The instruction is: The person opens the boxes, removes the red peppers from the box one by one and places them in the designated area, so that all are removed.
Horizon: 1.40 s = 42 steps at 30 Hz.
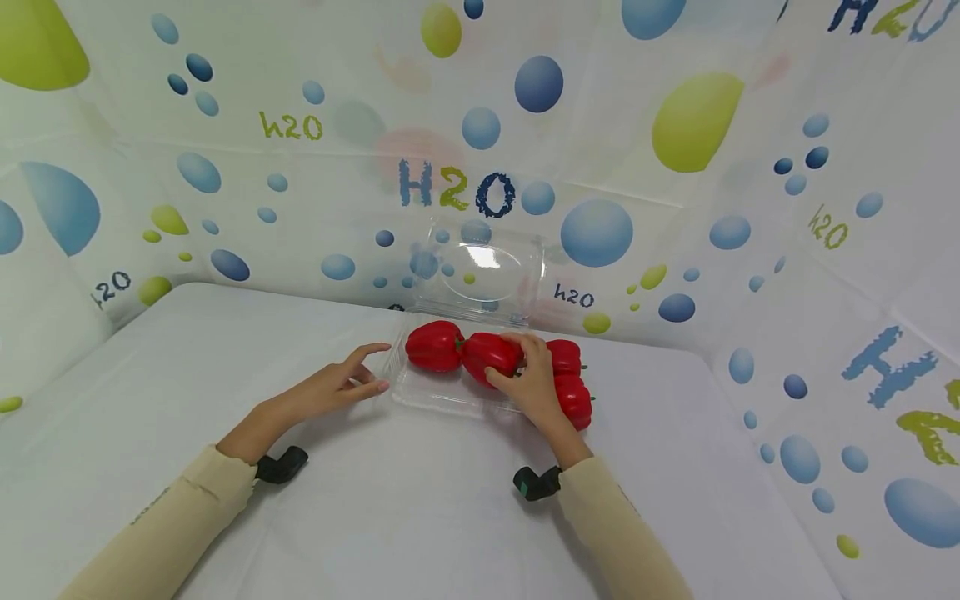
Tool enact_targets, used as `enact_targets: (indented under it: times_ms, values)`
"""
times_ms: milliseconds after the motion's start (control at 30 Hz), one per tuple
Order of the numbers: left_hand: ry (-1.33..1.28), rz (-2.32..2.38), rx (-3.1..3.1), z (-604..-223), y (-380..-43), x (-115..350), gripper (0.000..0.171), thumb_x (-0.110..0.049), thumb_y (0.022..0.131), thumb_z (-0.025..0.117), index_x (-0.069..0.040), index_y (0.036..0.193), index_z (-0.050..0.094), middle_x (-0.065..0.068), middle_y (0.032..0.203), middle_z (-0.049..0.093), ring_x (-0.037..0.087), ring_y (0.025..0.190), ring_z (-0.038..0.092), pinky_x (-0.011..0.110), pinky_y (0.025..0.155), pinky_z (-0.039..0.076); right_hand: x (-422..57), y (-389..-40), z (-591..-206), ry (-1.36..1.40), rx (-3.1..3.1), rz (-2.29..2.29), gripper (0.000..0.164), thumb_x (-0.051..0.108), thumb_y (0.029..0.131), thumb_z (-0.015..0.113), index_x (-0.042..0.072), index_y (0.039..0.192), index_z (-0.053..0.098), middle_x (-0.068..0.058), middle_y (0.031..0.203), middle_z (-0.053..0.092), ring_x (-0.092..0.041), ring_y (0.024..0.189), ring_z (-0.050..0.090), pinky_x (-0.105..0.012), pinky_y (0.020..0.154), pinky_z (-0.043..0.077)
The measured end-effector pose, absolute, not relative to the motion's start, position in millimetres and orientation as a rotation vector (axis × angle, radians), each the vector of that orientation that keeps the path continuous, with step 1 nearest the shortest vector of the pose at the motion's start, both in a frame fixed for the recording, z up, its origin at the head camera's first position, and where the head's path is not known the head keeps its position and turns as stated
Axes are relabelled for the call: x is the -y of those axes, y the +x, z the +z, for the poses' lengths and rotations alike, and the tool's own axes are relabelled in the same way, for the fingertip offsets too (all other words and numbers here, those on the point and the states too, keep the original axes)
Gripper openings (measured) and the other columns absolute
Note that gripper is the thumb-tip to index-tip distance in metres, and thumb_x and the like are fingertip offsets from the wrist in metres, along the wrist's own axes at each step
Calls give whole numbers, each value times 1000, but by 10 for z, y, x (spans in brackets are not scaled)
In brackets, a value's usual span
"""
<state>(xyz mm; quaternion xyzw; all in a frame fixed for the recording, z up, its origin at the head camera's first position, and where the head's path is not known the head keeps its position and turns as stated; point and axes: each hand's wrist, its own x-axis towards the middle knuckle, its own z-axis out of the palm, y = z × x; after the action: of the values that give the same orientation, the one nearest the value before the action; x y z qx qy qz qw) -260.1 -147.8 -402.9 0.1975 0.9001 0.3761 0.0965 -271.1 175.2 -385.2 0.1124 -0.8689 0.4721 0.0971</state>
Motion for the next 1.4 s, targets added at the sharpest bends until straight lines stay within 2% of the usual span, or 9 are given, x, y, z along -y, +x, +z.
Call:
enact_targets:
  times_ms: [433,667,933,1133,1400]
  values:
    - [592,1108,-2669,-4031,-2592,1477,70,-46,96,58,-24,151,21,8,114,62,24,103,60,45,90,51,-1741,-2624,-3846,371,2550,1378,64,13,78,79,10,135,50,-14,137,44,-29,114,46,-45,88,51]
    - [589,1103,-2672,-4011,-2575,1482,71,-47,95,58,-25,151,21,8,115,62,24,103,60,46,91,50,-1732,-2600,-3830,378,2539,1397,64,12,79,78,12,136,49,-12,137,44,-28,118,45,-47,90,51]
    - [590,1093,-2681,-4018,-2587,1482,69,-44,96,58,-24,151,21,9,115,62,24,103,61,47,91,50,-1714,-2576,-3817,405,2488,1434,65,10,77,79,10,135,50,-14,137,45,-30,114,48,-50,90,51]
    - [583,1100,-2673,-4030,-2604,1481,69,-45,96,58,-24,151,21,10,115,61,24,103,60,46,91,51,-1705,-2550,-3797,403,2488,1432,62,11,79,78,9,135,50,-14,137,45,-29,114,48,-48,90,51]
    - [579,1094,-2672,-4015,-2603,1471,69,-44,96,58,-25,151,20,9,115,61,24,103,60,47,91,51,-1725,-2514,-3782,427,2449,1465,63,8,79,78,8,135,50,-14,138,45,-28,121,46,-50,95,50]
